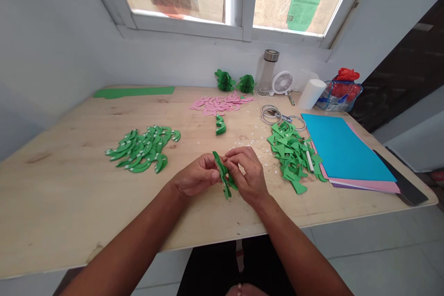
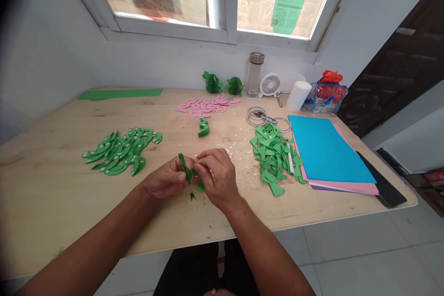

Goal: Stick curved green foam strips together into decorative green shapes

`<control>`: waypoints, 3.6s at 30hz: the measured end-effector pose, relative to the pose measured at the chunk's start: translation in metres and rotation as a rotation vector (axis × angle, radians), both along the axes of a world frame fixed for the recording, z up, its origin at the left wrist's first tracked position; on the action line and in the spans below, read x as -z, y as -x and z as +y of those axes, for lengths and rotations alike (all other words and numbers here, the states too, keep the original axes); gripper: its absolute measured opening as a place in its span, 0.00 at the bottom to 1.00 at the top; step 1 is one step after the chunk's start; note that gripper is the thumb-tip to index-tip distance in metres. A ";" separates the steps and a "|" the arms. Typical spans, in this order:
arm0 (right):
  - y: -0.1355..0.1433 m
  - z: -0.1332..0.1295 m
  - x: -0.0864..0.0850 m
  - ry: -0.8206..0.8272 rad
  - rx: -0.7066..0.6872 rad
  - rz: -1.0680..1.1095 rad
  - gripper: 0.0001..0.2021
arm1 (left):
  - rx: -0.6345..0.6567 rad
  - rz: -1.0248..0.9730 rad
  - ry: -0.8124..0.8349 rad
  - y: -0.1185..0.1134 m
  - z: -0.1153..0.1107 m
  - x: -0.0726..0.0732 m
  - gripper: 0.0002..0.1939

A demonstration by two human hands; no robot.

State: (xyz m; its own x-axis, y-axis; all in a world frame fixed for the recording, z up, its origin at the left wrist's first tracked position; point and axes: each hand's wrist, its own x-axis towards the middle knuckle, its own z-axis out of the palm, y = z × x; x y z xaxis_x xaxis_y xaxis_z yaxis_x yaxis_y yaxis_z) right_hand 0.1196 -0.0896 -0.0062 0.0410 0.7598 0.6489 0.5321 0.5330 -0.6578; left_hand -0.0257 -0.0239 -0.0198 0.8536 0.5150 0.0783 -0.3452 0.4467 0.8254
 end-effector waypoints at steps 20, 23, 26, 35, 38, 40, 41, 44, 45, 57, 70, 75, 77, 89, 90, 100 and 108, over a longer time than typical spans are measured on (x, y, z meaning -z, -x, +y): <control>0.000 -0.001 -0.001 -0.006 0.101 0.147 0.08 | -0.059 -0.019 0.027 0.003 0.004 -0.005 0.06; -0.001 -0.004 -0.002 -0.047 0.122 0.194 0.07 | -0.093 -0.021 0.005 0.005 0.007 -0.008 0.05; -0.001 -0.007 -0.003 -0.122 0.134 0.177 0.06 | -0.138 -0.030 0.012 0.007 0.009 -0.009 0.04; 0.002 -0.008 -0.002 -0.151 0.077 -0.025 0.08 | -0.253 -0.045 0.053 0.007 0.012 -0.008 0.05; 0.003 -0.007 -0.001 -0.125 0.085 -0.046 0.08 | -0.245 -0.038 0.041 0.007 0.012 -0.008 0.05; 0.003 -0.006 -0.001 -0.110 0.080 -0.044 0.08 | -0.232 -0.034 0.038 0.007 0.011 -0.008 0.04; 0.003 -0.005 -0.001 -0.108 0.076 -0.042 0.08 | -0.225 -0.031 0.038 0.007 0.011 -0.008 0.04; 0.004 -0.004 -0.001 -0.117 0.076 -0.044 0.06 | -0.219 -0.024 0.033 0.007 0.009 -0.007 0.04; 0.004 -0.004 -0.001 -0.120 0.080 -0.043 0.06 | -0.218 -0.021 0.030 0.006 0.009 -0.007 0.05; 0.006 -0.002 0.002 -0.116 0.134 -0.028 0.03 | -0.351 -0.005 -0.004 -0.001 0.009 -0.005 0.04; 0.006 -0.002 0.003 -0.122 0.187 -0.059 0.02 | -0.409 0.019 -0.037 -0.003 0.007 -0.006 0.05; 0.006 -0.002 0.005 -0.147 0.204 -0.104 0.03 | -0.467 0.046 -0.062 -0.005 0.006 -0.008 0.05; 0.006 -0.002 0.006 -0.154 0.213 -0.115 0.03 | -0.481 0.052 -0.066 -0.005 0.005 -0.010 0.05; 0.006 -0.002 0.007 -0.150 0.256 -0.149 0.03 | -0.518 0.086 -0.083 -0.004 0.003 -0.009 0.05; 0.007 -0.002 0.007 -0.152 0.259 -0.148 0.03 | -0.514 0.087 -0.093 -0.004 0.003 -0.010 0.05; 0.007 -0.003 0.006 -0.146 0.270 -0.158 0.03 | -0.522 0.112 -0.192 -0.004 0.003 -0.011 0.04; 0.008 -0.003 0.005 -0.125 0.261 -0.148 0.03 | -0.509 0.103 -0.214 -0.004 0.004 -0.010 0.04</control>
State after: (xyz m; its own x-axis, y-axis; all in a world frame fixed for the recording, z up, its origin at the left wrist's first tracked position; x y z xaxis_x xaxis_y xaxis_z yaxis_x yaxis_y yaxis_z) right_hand 0.1118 -0.0927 -0.0115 0.1223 0.6501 0.7499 0.7463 0.4378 -0.5013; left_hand -0.0220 -0.0199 -0.0101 0.5107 0.8455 0.1557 -0.3859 0.0636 0.9203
